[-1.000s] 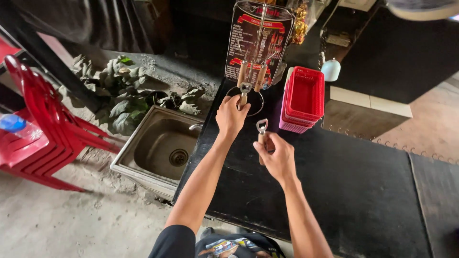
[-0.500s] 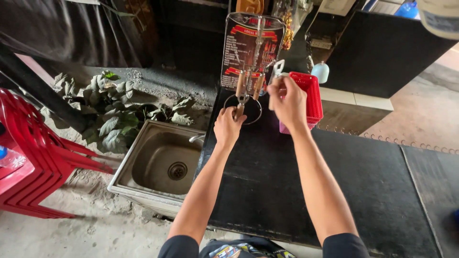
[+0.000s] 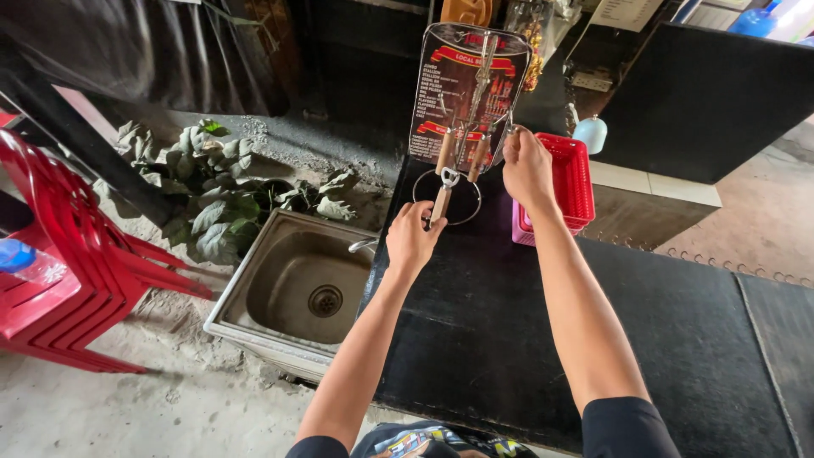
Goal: Cleaning bottle openers, wiping the bar counter, and rinsing a cleaning cloth in a sink.
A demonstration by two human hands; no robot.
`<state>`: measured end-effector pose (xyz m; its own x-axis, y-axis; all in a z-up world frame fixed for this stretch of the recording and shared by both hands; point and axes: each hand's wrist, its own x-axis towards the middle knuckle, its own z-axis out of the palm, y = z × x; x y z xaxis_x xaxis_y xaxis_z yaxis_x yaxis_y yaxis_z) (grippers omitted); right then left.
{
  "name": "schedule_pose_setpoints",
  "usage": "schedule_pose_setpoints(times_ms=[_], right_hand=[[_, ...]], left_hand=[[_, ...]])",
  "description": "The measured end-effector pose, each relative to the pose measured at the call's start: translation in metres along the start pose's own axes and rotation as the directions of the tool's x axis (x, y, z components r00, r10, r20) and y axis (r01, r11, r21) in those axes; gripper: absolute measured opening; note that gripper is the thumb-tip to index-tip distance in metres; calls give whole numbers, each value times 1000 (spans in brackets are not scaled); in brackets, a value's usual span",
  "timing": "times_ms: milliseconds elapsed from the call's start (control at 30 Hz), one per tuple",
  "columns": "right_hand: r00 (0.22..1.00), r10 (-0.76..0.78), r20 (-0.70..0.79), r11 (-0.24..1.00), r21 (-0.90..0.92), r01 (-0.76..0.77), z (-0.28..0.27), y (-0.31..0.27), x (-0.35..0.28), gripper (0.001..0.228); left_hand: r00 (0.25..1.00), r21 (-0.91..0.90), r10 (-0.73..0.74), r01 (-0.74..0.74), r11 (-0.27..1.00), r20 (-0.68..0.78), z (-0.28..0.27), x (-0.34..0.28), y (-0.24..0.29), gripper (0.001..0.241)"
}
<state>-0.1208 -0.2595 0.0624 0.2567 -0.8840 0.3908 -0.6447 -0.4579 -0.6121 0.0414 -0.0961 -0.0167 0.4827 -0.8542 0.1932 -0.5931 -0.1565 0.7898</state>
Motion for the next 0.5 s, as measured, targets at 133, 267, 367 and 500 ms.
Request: schedule_pose_setpoints(times_ms=[133, 267, 367, 500], right_hand=[[1000, -7, 9, 999, 51, 6, -4, -11, 0, 18], [1000, 13, 1, 996, 87, -13, 2, -3, 0, 13], [998, -38, -46, 993, 108, 42, 4, -1, -2, 13], [995, -63, -84, 993, 99, 71, 3, 5, -2, 13]], left_hand=[[995, 11, 97, -97, 995, -33, 13, 8, -8, 43], [994, -25, 107, -108, 994, -22, 31, 18, -13, 56], [996, -19, 81, -82, 996, -24, 29, 16, -6, 40], [990, 14, 75, -74, 997, -122, 19, 15, 7, 22]])
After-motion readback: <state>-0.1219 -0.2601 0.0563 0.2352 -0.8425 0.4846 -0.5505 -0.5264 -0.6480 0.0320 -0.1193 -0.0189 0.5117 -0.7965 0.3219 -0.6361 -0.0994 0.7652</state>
